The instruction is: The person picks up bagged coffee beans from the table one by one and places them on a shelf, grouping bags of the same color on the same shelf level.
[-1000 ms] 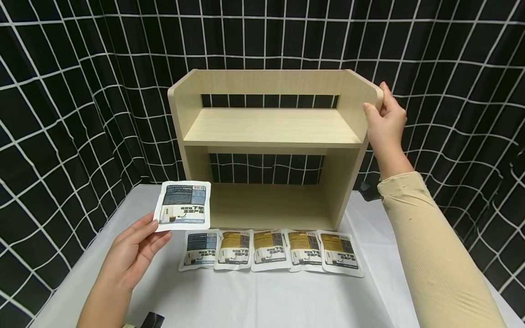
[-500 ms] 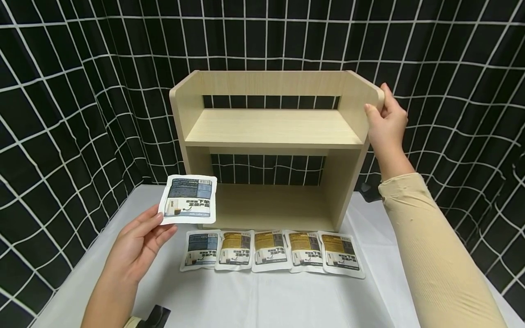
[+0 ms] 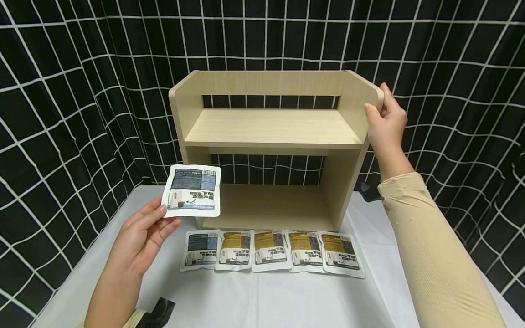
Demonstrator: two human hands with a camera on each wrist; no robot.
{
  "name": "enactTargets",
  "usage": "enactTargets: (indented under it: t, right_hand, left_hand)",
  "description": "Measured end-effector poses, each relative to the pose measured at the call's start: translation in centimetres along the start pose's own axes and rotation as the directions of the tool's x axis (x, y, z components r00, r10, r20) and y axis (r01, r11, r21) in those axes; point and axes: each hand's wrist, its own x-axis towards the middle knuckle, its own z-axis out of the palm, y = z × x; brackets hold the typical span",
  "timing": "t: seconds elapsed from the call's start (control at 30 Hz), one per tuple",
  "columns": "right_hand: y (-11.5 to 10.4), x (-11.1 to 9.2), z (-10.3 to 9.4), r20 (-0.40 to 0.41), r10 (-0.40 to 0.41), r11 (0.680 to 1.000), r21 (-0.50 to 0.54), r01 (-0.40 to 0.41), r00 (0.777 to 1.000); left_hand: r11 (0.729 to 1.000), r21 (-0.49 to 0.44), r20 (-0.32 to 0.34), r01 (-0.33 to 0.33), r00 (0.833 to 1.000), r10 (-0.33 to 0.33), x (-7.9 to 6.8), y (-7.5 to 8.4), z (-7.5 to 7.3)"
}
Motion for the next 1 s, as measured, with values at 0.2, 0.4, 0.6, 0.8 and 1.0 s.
enactTargets:
  t: [0.2, 0.4, 0.6, 0.8, 1.0]
  right_hand:
    - [-0.1, 0.0, 0.0, -0.005, 0.003, 1.000, -0.001, -0.003, 1.000]
    - [0.0, -0.1, 0.0, -0.008, 0.002, 1.000, -0.009, -0.002, 1.000]
    - [0.0, -0.1, 0.1, -0.011, 0.007, 1.000, -0.005, -0.007, 1.000]
    - [0.1, 0.0, 0.1, -0.004, 0.007, 1.000, 0.006, -0.007, 1.000]
    - [0.2, 0.1, 0.1, -0.007, -0.008, 1.000, 0.003, 0.008, 1.000]
  left_hand:
    - [1.000, -0.008, 0.015, -0.005, 1.000, 0.005, 0.2, 0.3, 0.6]
    - [1.000, -0.008, 0.014, -0.016, 1.000, 0.016, 0.3, 0.6, 1.1]
    - [0.999, -0.027, 0.027, -0.028, 0.999, 0.028, 0.5, 0.8, 1.6]
    - [0.999, -0.030, 0.027, -0.019, 0.999, 0.020, 1.0, 1.1, 2.5]
    - [0.998, -0.064, 0.032, -0.004, 0.999, 0.006, 1.6, 1.4, 3.4]
